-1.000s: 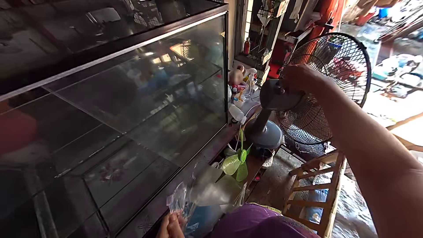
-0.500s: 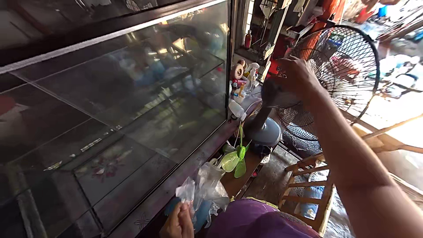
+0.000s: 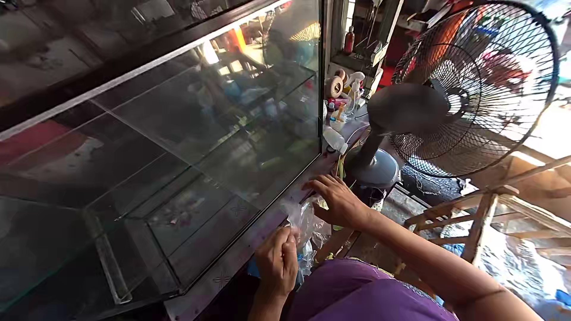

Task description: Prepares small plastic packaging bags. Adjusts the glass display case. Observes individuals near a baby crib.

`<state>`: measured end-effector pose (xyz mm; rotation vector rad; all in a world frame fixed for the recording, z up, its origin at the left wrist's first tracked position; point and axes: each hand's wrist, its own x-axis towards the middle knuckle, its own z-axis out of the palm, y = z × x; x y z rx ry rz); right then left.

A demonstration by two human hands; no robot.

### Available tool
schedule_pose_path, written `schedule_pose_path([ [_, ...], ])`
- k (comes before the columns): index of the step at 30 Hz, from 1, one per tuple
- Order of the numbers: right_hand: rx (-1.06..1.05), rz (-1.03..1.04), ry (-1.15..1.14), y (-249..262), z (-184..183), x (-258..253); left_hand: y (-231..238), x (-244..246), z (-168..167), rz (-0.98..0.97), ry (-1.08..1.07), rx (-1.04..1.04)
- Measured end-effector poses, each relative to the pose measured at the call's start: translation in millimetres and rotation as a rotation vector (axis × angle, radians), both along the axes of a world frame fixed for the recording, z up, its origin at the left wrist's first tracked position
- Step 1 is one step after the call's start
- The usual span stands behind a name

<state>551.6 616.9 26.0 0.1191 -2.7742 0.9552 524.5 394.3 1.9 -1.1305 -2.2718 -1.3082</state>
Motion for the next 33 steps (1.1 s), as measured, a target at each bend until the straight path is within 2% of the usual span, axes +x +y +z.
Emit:
schedule_pose_path([
  [3, -0.147, 0.048, 0.073, -8.8, -9.4, 5.5, -1.5, 0.6, -3.4, 0.061, -0.024, -0.031],
  [6, -0.096, -0.019, 0.104, -26.9, -7.1, 15.6, -2.5, 2.2, -1.9, 0.075, -0.090, -0.064],
  [11, -0.060, -0.028, 0.088, -36.1, -2.0, 28.1, -4.6, 0.9, 0.2, 0.120, -0.037, -0.080],
  [15, -0.080, -0.014, 0.101, -17.7, 7.1, 37.3, -19.6, -5.8, 4.2, 0.075, -0.226, 0.065],
  [18, -0.083, 0.026, 0.125, -3.1, 13.3, 41.8, -29.2, -11.3, 6.1, 0.068, -0.253, 0.129],
  [22, -0.108, 0.157, 0.063, 2.3, 14.2, 39.9, -33.2, -10.2, 10.9, 0.010, -0.250, 0.031],
  [25, -0.135, 0.179, 0.035, -6.9, 8.0, 35.9, -24.5, -7.9, 7.5, -0.019, -0.278, -0.021],
  [29, -0.184, 0.287, 0.066, -7.0, 0.5, 34.1, -16.9, -4.9, 0.7, 0.091, -0.223, -0.039],
  [33, -0.370, 0.350, -0.049, 19.2, 7.3, 41.0, -40.1, -11.0, 0.2, 0.343, -0.454, 0.235],
])
